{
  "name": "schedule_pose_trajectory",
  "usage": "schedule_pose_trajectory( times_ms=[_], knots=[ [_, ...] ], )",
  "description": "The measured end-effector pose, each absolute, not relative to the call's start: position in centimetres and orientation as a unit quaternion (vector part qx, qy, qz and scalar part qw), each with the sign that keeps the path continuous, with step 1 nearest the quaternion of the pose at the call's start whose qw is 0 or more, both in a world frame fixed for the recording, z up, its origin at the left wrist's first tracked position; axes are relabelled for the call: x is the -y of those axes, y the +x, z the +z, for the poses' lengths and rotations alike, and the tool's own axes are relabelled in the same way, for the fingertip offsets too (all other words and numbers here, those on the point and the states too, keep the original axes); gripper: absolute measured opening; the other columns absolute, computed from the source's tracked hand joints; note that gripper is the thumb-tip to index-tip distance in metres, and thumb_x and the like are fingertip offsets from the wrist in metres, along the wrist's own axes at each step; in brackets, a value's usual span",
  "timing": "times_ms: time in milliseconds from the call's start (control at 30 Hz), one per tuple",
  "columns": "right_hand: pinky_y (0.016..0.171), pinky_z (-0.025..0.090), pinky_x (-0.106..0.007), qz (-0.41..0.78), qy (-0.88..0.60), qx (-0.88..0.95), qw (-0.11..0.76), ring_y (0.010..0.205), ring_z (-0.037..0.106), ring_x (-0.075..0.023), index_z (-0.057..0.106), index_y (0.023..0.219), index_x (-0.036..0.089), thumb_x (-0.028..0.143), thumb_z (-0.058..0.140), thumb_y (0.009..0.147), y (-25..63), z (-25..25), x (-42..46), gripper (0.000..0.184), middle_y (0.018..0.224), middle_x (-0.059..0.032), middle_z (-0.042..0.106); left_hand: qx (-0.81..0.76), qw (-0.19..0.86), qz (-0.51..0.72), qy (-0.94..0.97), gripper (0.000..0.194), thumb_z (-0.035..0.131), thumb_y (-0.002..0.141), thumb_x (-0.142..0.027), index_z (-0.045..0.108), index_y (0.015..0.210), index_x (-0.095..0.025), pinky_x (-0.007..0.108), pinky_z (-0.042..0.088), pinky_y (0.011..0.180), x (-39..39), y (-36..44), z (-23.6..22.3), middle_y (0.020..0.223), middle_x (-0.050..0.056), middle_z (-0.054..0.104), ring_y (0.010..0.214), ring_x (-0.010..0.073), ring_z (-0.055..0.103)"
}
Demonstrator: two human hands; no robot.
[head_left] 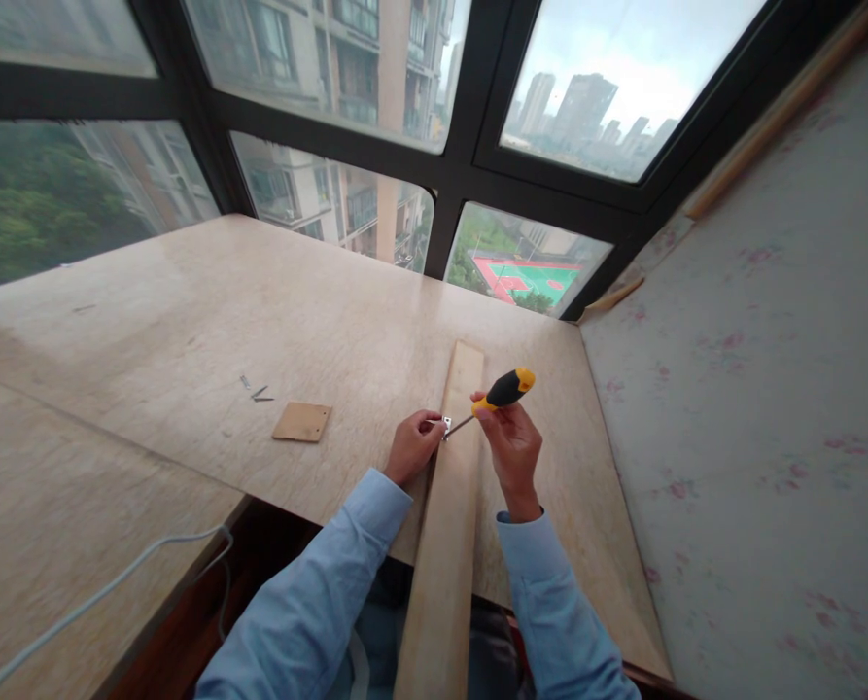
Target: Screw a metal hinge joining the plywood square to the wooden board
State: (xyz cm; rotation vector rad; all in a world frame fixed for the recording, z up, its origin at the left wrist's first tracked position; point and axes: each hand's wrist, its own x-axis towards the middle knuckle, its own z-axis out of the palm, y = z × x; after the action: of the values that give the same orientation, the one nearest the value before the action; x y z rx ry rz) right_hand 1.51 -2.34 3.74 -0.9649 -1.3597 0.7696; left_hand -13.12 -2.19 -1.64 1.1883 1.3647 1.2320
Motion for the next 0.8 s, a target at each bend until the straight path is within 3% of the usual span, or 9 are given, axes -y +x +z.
schedule_pose_trajectory(
  times_ms=[100,200,333,433,533,600,700,800],
  knots=[
    [0.098,0.05,-0.045,0.345,-0.392,0.612,0.594,0.112,0.063,-0.0242,0.062,0.117,0.022,0.038,0.057,0.091,1.1,4.5,2.8,0.031,0.119,-0.0097,0.067,-0.556,0.457,0.501,0.482,0.028,0.065,0.077,-0.036,0.07,0.093,-0.014,0.027,0.051,0.061,2.2,-13.1,-1.6,0.079,0.008,0.074,0.072,0.0199,0.069],
    [0.099,0.049,-0.044,0.328,-0.382,0.606,0.616,0.113,0.061,-0.0237,0.059,0.119,0.023,0.036,0.067,0.084,1.1,4.0,2.4,0.038,0.122,-0.0098,0.064,-0.558,0.452,0.5,0.485,0.027,0.065,0.077,-0.035,0.07,0.093,-0.014,0.027,0.051,0.063,2.2,-13.1,-1.6,0.081,0.009,0.074,0.073,0.0205,0.069],
    [0.087,0.055,-0.038,0.31,-0.404,0.553,0.659,0.094,0.066,-0.0204,0.061,0.104,0.021,0.033,0.081,0.069,1.4,3.1,1.6,0.042,0.103,-0.0057,0.067,-0.558,0.452,0.499,0.486,0.028,0.065,0.077,-0.035,0.07,0.094,-0.013,0.027,0.051,0.063,2.2,-13.1,-1.7,0.082,0.009,0.074,0.074,0.0208,0.069],
    [0.086,0.055,-0.039,0.324,-0.407,0.549,0.654,0.09,0.068,-0.0204,0.06,0.103,0.02,0.034,0.078,0.074,1.3,3.5,1.9,0.037,0.097,-0.0053,0.069,-0.558,0.45,0.498,0.489,0.029,0.064,0.077,-0.035,0.07,0.094,-0.013,0.027,0.051,0.063,2.1,-13.1,-1.8,0.082,0.009,0.074,0.075,0.0204,0.069],
    [0.094,0.052,-0.043,0.362,-0.373,0.582,0.625,0.106,0.066,-0.0233,0.057,0.114,0.022,0.037,0.063,0.088,1.0,4.4,2.6,0.031,0.112,-0.01,0.069,-0.562,0.447,0.494,0.491,0.029,0.064,0.077,-0.035,0.07,0.095,-0.013,0.027,0.051,0.063,2.1,-13.1,-1.9,0.082,0.009,0.074,0.074,0.0203,0.069],
    [0.1,0.048,-0.046,0.369,-0.355,0.605,0.61,0.119,0.059,-0.0245,0.053,0.126,0.023,0.04,0.054,0.092,1.0,4.6,2.8,0.038,0.126,-0.0119,0.063,-0.564,0.448,0.492,0.489,0.029,0.064,0.077,-0.036,0.07,0.095,-0.014,0.027,0.051,0.063,2.0,-13.1,-2.0,0.082,0.009,0.074,0.074,0.0202,0.069],
    [0.101,0.046,-0.047,0.346,-0.358,0.616,0.611,0.124,0.055,-0.0256,0.047,0.135,0.024,0.045,0.057,0.089,1.2,4.1,2.4,0.051,0.136,-0.0128,0.055,-0.562,0.45,0.495,0.486,0.029,0.065,0.077,-0.036,0.07,0.094,-0.014,0.027,0.051,0.064,2.0,-13.1,-2.0,0.083,0.009,0.074,0.075,0.0204,0.069],
    [0.094,0.051,-0.043,0.309,-0.394,0.584,0.638,0.109,0.063,-0.0244,0.056,0.125,0.022,0.043,0.072,0.079,1.6,3.0,1.7,0.053,0.125,-0.0119,0.062,-0.56,0.453,0.498,0.482,0.028,0.065,0.076,-0.036,0.07,0.094,-0.014,0.027,0.051,0.064,2.0,-13.1,-2.0,0.082,0.009,0.074,0.075,0.0205,0.069]
  ],
)
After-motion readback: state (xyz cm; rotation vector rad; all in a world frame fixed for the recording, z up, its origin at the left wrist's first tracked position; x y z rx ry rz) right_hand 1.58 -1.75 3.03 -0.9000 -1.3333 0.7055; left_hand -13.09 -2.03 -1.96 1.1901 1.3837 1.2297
